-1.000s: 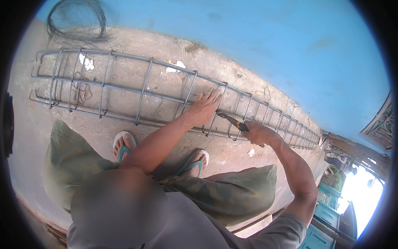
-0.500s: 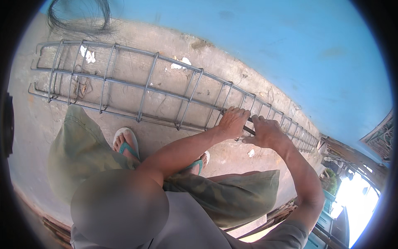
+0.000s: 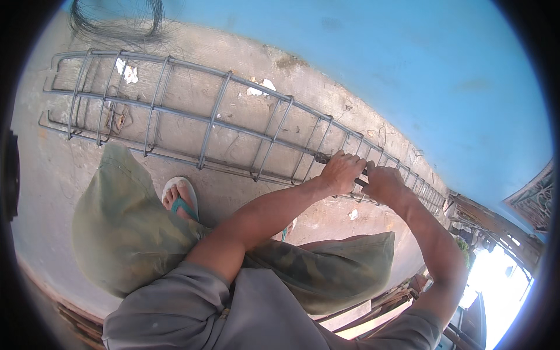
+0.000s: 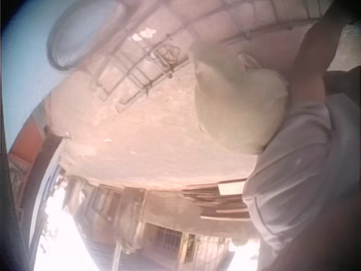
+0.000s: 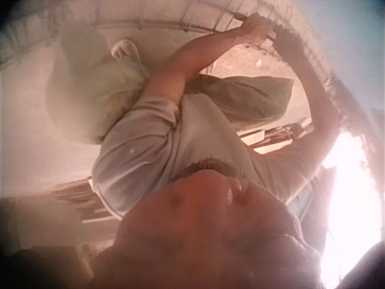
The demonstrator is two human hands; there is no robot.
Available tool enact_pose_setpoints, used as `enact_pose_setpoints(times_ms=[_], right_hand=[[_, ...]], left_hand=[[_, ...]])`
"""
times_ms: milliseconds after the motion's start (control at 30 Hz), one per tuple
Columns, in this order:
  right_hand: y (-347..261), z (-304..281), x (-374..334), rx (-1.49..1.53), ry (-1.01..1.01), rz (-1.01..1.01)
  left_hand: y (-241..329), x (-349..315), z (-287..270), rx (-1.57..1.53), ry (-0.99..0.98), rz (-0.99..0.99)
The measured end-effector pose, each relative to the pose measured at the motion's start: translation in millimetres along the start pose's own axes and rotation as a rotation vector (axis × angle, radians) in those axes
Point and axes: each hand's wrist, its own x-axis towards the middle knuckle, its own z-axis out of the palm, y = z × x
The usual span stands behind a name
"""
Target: The person uses pliers to twist wire ties around the intersections of a long rebar cage laid on the ground. They repeatedly cut wire from a coil, wrap it around the bars, and twist it tight to secure the structure.
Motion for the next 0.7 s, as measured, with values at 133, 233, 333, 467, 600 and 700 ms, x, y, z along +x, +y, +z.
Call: enact_pose_setpoints(times_ms=[133, 233, 333, 467, 600, 700], right_hand=[[-7.0, 14.6, -8.6, -0.527, 0.681, -0.121], [8.7, 41.5, 1.1, -0.285, 0.441, -0.023], [5.0, 20.5, 5.4, 0.201, 0.027, 0.005], [29.2, 43.8, 6.7, 1.049, -0.488, 0.19], [5.5, 36.4, -17.9, 0.443, 0.206, -0.042], [9.3, 62.0, 0.1, -0.211, 0.629, -0.083]], left_hand=[[-11.4, 29.0, -40.6, -0.175, -0.365, -0.097], [-2.7, 23.2, -30.8, -0.226, -0.357, -0.076], [2.1, -10.3, 2.8, 0.012, 0.09, 0.076], [12.1, -15.7, 21.7, 0.056, 0.066, 0.159], [5.9, -0.3, 5.3, -0.022, -0.212, 0.014], [0.9, 25.7, -16.8, -0.065, -0.483, -0.093]])
